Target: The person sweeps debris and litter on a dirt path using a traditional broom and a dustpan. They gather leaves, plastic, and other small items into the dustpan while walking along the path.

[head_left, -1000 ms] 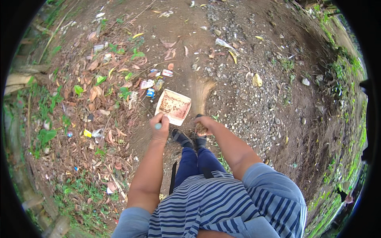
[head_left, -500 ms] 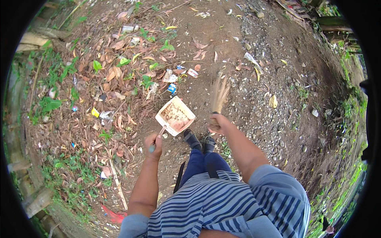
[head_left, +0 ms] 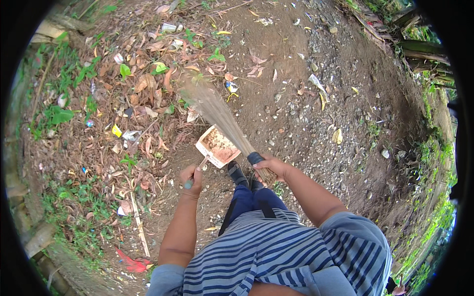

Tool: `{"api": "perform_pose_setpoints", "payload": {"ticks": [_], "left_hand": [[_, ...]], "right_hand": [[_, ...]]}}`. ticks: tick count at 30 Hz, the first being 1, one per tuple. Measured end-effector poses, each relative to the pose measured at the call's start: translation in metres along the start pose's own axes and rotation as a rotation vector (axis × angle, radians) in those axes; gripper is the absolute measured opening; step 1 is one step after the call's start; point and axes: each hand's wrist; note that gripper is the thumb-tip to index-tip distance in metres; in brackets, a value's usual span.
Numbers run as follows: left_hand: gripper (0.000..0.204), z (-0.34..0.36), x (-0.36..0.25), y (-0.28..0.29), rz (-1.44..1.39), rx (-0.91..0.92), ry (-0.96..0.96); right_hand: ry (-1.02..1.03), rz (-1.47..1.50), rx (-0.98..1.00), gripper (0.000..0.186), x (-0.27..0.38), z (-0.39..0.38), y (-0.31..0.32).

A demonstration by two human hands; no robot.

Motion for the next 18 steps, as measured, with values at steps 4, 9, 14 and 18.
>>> {"api": "perform_pose_setpoints", "payload": {"ticks": [4, 9, 14, 18], "left_hand": [[0.028, 0.001, -0.006, -0.004, 0.012, 0.017, 0.005], [0.030, 0.015, -0.007, -0.003, -0.049, 0.025, -0.032], [0.029, 0.051, -0.047, -0.022, -0.234, 0.063, 0.035], [0.028, 0.072, -0.092, -0.059, -0.249, 0.182, -0.077]], "right_hand": [[-0.112, 0.440, -0.226, 0.029, -0.010, 0.053, -0.019], [-0.269, 0.227, 0.218, 0.025, 0.009, 0.101, -0.043], [0.222, -0.497, -0.024, 0.039, 0.016, 0.009, 0.037], [0.217, -0.405, -0.277, 0.052, 0.004, -0.062, 0.115]]}}
Point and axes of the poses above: each hand's wrist, its own z-axis towards the middle knuckle, its own y-axis out of the back of the hand, x = y × z, and after that the axes turned 14 degrees about z, right-handed
